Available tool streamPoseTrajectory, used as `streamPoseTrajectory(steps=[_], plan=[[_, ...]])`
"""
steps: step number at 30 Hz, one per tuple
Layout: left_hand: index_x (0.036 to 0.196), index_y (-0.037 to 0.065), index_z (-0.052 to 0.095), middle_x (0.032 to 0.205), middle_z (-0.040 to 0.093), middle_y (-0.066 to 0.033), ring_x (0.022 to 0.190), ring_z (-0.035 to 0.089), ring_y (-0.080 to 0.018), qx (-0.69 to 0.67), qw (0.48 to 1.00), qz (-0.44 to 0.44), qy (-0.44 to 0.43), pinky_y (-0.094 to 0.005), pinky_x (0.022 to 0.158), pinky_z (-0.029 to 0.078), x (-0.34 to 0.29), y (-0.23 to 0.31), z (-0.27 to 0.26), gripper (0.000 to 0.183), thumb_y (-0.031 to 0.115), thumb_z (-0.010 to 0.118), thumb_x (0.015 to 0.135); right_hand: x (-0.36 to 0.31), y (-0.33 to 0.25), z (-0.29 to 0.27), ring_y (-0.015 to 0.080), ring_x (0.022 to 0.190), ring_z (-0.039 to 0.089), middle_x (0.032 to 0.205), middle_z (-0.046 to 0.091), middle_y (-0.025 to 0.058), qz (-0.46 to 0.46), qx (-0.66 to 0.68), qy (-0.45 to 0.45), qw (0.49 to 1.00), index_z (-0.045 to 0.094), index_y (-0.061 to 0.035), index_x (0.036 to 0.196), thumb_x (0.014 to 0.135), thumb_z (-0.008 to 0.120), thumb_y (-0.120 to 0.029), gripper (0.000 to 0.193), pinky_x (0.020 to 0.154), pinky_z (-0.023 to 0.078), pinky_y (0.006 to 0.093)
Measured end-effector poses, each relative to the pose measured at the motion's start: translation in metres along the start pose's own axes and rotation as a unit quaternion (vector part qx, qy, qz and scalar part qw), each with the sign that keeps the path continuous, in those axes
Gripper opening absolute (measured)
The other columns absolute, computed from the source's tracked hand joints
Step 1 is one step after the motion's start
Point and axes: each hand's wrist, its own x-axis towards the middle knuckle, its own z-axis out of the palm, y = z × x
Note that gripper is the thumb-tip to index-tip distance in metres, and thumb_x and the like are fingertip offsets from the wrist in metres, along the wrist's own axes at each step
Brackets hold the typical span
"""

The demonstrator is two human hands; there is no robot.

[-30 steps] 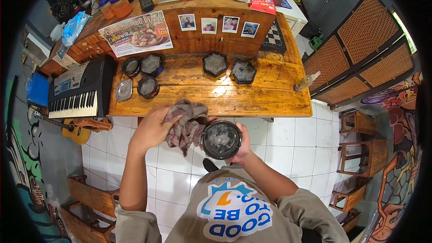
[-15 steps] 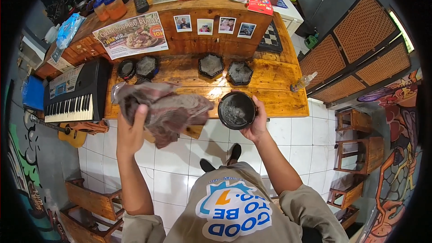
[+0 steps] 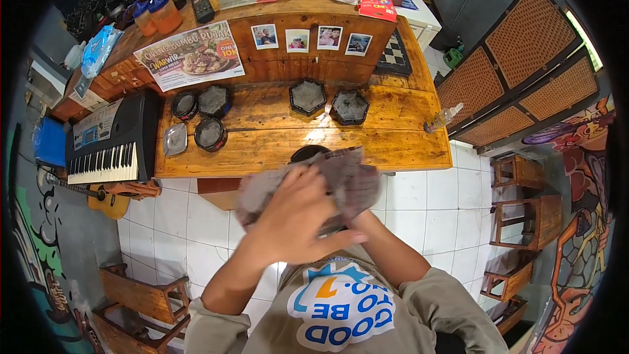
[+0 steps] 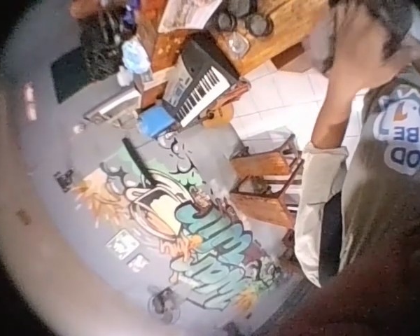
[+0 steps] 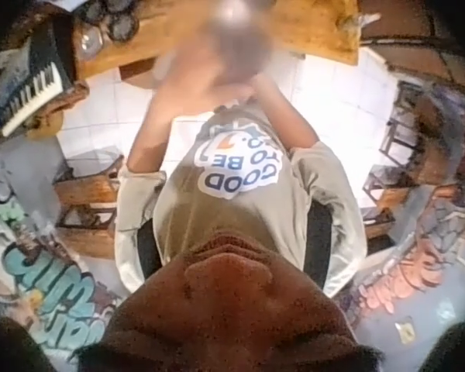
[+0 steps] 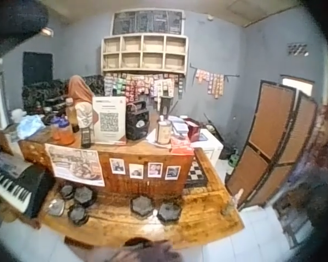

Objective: Cleaning a wooden counter, a chessboard, and several ashtrays with a spray bottle and cloth.

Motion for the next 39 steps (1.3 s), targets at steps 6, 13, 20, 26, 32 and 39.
streamPoseTrajectory(steps=[6, 13, 20, 26, 32, 39], plan=[[0.091, 0.009, 0.072, 0.110, 0.062, -0.0145, 0.115, 0.052, -0.0364, 0.099, 0.995, -0.020, 0.015, -0.0567, 0.110, 0.026, 0.008, -0.053, 0.057, 0.048, 0.055, 0.070, 0.077, -0.001, 0.001, 0.017, 0.0220, 0.125, 0.054, 0.141, 0.050, 0.0129, 0.074, 0.027, 0.186, 0.979, 0.045, -0.0026, 0.141, 0.101, 0.041, -0.045, 0.059, 0.103, 0.048, 0.0370], [0.114, 0.007, 0.066, 0.122, 0.059, -0.0155, 0.128, 0.048, -0.0331, 0.114, 0.993, -0.011, 0.031, -0.0567, 0.118, 0.016, 0.000, -0.034, 0.075, 0.062, 0.060, 0.063, 0.082, -0.034, 0.009, 0.005, 0.0224, 0.126, 0.052, 0.142, 0.048, 0.0116, 0.053, 0.087, 0.319, 0.942, 0.043, -0.0020, 0.143, 0.104, 0.044, -0.032, 0.049, 0.105, 0.046, 0.0367], [0.124, 0.001, 0.061, 0.136, 0.054, -0.0180, 0.120, 0.056, -0.0321, -0.280, 0.935, -0.214, 0.033, -0.0389, 0.103, 0.043, -0.006, -0.063, 0.040, 0.071, 0.050, 0.078, 0.076, -0.014, -0.050, 0.061, 0.0220, 0.129, 0.050, 0.145, 0.044, 0.0113, 0.119, -0.024, 0.258, 0.959, 0.039, -0.0046, 0.146, 0.099, 0.054, -0.036, 0.058, 0.108, 0.043, 0.0379], [0.143, -0.009, 0.035, 0.138, 0.049, -0.0200, 0.125, 0.051, -0.0258, -0.398, 0.873, -0.118, 0.257, -0.0373, 0.107, 0.038, -0.024, -0.064, 0.094, 0.097, 0.047, 0.080, 0.078, -0.025, -0.011, 0.035, 0.0219, 0.130, 0.049, 0.144, 0.047, 0.0095, -0.012, -0.621, 0.068, 0.781, 0.037, -0.0054, 0.147, 0.100, 0.054, -0.031, 0.056, 0.110, 0.040, 0.0369], [0.147, -0.010, 0.028, 0.141, 0.045, -0.0247, 0.130, 0.046, -0.0315, -0.284, 0.878, -0.249, 0.295, -0.0401, 0.111, 0.034, -0.030, -0.046, 0.145, 0.081, 0.037, 0.065, 0.091, -0.019, 0.000, 0.042, 0.0246, 0.129, 0.049, 0.143, 0.048, 0.0101, 0.055, 0.011, 0.326, 0.944, 0.039, -0.0043, 0.145, 0.104, 0.046, -0.025, 0.047, 0.112, 0.039, 0.0359], [0.134, -0.012, 0.048, 0.136, 0.047, -0.0350, 0.130, 0.043, -0.0494, -0.268, 0.907, -0.204, 0.255, -0.0474, 0.113, 0.030, -0.042, -0.020, 0.171, 0.047, 0.016, 0.047, 0.097, -0.033, 0.011, 0.006, 0.0221, 0.128, 0.047, 0.140, 0.048, 0.0091, 0.025, -0.196, 0.288, 0.937, 0.039, -0.0040, 0.145, 0.105, 0.044, -0.027, 0.047, 0.111, 0.037, 0.0352]])
